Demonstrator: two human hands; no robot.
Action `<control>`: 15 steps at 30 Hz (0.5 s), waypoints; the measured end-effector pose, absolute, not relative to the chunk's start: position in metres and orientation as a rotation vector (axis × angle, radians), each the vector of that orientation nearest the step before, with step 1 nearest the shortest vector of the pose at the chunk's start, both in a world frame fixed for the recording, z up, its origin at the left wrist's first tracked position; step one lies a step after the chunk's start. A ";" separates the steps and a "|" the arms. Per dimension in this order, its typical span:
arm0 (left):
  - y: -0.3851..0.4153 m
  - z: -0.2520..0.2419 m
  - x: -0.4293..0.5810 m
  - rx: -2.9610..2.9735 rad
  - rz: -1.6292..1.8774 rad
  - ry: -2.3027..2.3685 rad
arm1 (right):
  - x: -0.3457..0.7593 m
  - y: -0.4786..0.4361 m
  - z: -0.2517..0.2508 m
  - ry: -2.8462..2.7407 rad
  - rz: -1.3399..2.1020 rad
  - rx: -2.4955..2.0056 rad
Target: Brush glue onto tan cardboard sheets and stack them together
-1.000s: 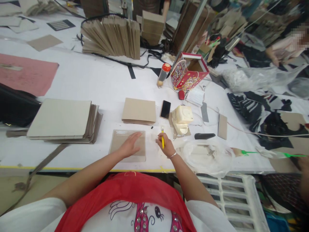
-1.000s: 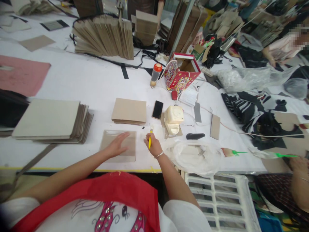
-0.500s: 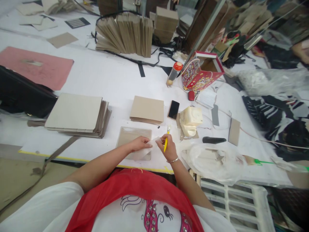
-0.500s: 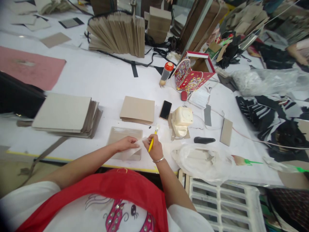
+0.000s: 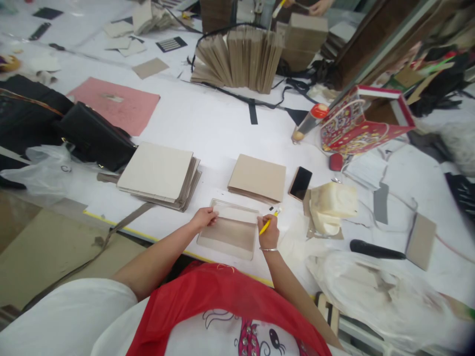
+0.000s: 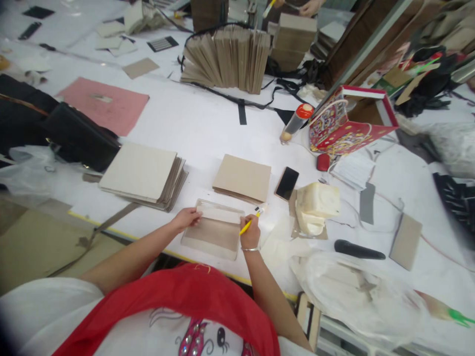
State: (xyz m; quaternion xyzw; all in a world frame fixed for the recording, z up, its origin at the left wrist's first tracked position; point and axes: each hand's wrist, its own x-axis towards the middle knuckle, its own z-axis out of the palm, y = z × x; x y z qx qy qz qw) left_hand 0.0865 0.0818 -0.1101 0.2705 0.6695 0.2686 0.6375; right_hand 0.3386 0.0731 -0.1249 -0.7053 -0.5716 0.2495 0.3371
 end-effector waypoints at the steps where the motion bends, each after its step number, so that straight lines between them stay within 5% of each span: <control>1: 0.087 -0.115 0.084 0.698 0.601 1.621 | 0.333 0.078 -0.131 -1.513 0.641 -1.849; 15: 0.111 -0.140 0.072 1.187 0.256 2.051 | 0.319 0.093 -0.179 -1.751 0.459 -1.963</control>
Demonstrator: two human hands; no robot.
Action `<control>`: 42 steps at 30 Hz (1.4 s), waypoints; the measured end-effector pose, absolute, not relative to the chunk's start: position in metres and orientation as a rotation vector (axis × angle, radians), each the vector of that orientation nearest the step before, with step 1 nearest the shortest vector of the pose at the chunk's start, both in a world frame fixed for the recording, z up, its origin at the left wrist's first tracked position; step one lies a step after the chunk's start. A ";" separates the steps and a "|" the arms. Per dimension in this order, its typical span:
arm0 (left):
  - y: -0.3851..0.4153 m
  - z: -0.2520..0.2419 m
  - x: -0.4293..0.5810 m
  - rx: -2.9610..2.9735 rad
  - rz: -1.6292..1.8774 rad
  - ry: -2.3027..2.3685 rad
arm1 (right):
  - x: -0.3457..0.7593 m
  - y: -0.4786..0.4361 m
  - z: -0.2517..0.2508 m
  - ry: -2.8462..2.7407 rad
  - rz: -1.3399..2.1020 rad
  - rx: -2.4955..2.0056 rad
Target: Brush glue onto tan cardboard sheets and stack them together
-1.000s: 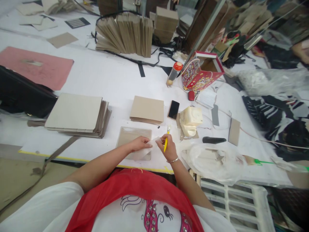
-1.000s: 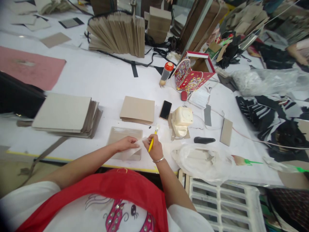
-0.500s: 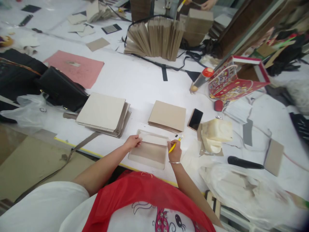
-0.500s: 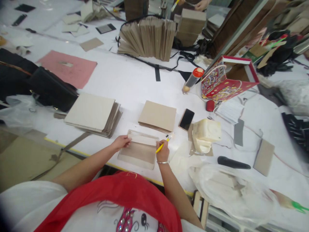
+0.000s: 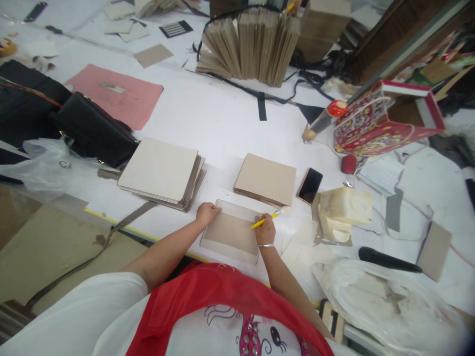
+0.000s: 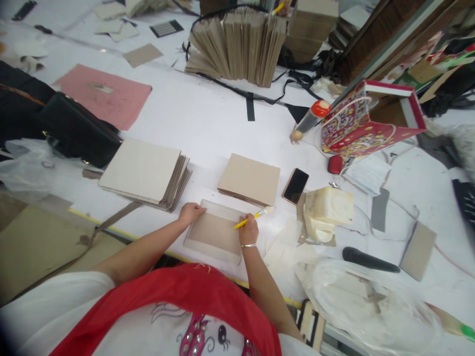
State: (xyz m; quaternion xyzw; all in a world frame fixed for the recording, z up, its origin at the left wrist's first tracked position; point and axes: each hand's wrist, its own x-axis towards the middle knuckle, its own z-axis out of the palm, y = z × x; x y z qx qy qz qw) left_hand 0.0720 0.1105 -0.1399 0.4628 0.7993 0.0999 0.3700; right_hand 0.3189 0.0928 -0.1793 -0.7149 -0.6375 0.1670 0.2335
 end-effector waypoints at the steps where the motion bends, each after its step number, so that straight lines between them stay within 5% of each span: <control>1: 0.111 -0.139 0.072 1.188 0.232 2.054 | 0.318 0.093 -0.180 -1.749 0.449 -1.968; 16: 0.111 -0.134 0.072 1.354 0.058 2.084 | 0.319 0.091 -0.184 -1.723 0.328 -2.012; 30: 0.060 -0.128 0.091 1.402 0.376 1.980 | 0.363 0.042 -0.141 -1.645 0.415 -2.064; 37: 0.022 -0.059 0.033 2.072 0.720 1.884 | 0.377 0.040 -0.096 -1.856 0.496 -1.815; 42: 0.040 -0.007 -0.046 2.191 0.634 2.334 | 0.350 0.044 -0.080 -1.952 0.436 -1.581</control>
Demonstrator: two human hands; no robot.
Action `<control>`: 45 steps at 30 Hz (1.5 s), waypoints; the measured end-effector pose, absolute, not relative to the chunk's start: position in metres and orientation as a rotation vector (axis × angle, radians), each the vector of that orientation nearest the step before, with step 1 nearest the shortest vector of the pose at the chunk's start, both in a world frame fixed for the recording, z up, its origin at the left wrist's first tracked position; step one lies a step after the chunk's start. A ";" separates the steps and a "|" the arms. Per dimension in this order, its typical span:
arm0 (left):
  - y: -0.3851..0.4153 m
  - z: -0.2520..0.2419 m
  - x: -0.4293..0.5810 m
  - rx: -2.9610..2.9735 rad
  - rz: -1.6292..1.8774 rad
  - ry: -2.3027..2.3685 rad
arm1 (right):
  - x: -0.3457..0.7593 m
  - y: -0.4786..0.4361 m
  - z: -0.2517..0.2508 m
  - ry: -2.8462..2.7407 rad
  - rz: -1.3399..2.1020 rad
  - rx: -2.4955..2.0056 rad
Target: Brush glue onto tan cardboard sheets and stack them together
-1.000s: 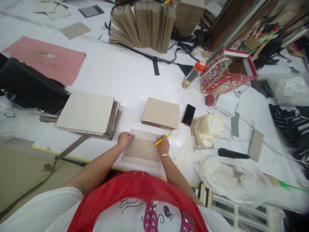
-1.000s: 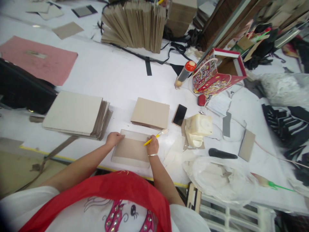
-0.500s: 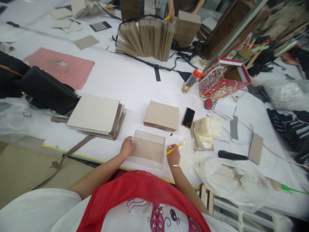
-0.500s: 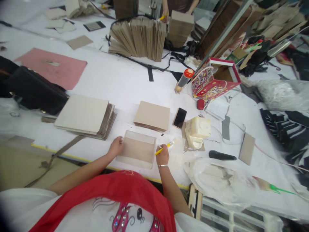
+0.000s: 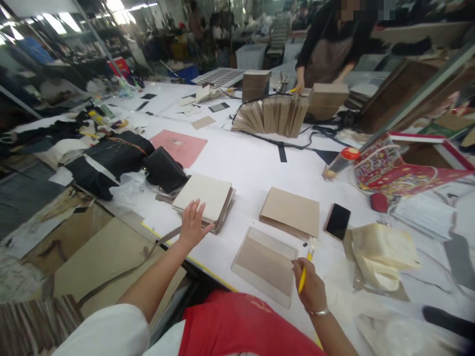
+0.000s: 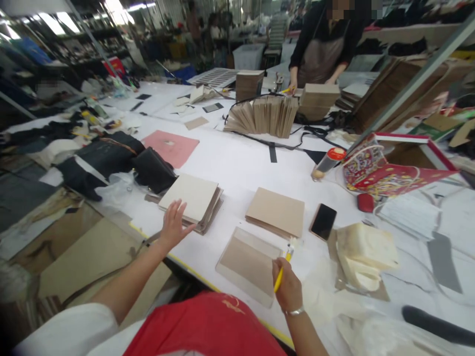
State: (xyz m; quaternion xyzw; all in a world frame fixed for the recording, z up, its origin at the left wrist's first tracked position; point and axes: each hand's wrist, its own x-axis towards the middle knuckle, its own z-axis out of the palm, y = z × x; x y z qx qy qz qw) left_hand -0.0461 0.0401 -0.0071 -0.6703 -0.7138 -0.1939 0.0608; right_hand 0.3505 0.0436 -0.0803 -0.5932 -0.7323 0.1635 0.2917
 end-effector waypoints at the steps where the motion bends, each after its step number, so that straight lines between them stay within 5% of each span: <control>1: 0.048 -0.004 -0.059 -2.024 -0.478 -2.203 | 0.340 0.044 -0.078 -1.964 0.456 -1.539; 7: 0.064 -0.016 -0.087 -2.338 0.025 -2.133 | 0.283 0.041 -0.063 -2.035 0.653 -1.340; 15: 0.014 -0.018 -0.024 -2.710 -0.419 -1.455 | 0.225 0.043 -0.035 -1.891 0.948 -1.391; 21: -0.016 -0.056 0.068 -3.144 -0.399 -0.990 | 0.265 0.020 -0.065 -1.744 0.787 -1.642; 36: -0.008 -0.125 0.073 -3.073 0.002 -1.662 | 0.351 -0.005 -0.152 -1.900 0.371 -2.072; 40: -0.006 -0.120 0.069 -3.099 0.024 -1.598 | 0.366 0.003 -0.132 -2.011 0.350 -2.129; 45: 0.020 -0.099 0.088 -3.029 -0.266 -1.487 | 0.392 0.054 -0.049 -1.789 0.427 -1.848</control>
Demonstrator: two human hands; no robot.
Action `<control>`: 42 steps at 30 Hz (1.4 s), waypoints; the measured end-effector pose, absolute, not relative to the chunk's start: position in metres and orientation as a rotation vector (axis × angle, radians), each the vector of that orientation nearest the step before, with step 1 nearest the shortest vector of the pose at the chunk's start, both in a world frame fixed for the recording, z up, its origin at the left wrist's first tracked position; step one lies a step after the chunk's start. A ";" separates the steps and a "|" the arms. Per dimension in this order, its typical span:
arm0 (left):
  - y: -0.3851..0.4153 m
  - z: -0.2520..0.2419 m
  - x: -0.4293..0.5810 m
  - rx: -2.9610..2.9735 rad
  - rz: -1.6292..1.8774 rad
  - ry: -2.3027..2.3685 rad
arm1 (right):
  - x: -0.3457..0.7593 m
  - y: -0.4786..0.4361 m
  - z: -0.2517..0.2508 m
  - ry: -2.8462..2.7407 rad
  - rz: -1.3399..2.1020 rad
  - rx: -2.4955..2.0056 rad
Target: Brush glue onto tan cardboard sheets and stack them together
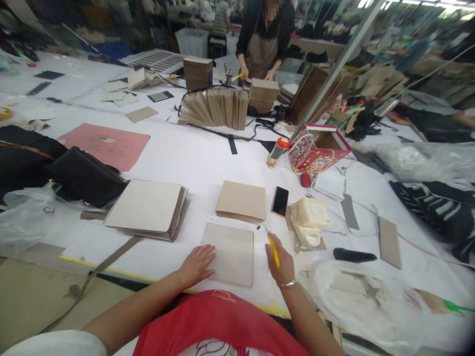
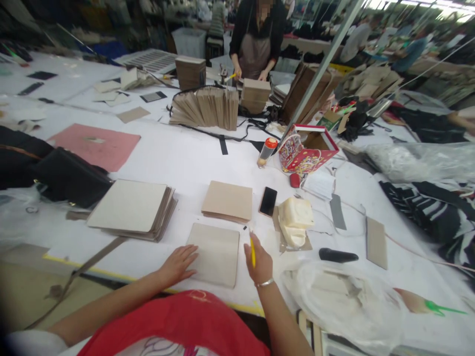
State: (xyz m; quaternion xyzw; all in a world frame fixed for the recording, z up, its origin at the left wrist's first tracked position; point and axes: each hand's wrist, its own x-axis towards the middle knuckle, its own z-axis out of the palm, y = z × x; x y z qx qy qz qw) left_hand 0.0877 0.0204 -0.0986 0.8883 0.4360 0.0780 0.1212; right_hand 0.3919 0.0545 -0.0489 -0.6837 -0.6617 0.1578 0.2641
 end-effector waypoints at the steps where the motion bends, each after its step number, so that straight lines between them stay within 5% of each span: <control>1: 0.034 -0.093 0.099 2.627 0.291 1.239 | 0.391 0.073 -0.030 -1.690 0.510 -1.795; 6: 0.122 -0.068 0.171 2.741 0.387 1.096 | 0.343 0.179 0.015 -1.485 1.091 -1.572; 14: 0.179 -0.072 0.203 2.665 0.027 1.262 | 0.292 0.280 -0.036 -1.594 1.575 -1.535; 29: 0.187 -0.074 0.211 2.634 0.062 1.339 | 0.421 0.287 -0.022 -1.380 0.960 -1.850; 35: 0.204 -0.067 0.223 2.611 -0.026 1.468 | 0.430 0.215 -0.040 -2.298 0.447 -1.552; 42: 0.216 -0.054 0.223 2.603 -0.115 1.390 | 0.432 0.089 -0.036 -2.293 0.398 -1.459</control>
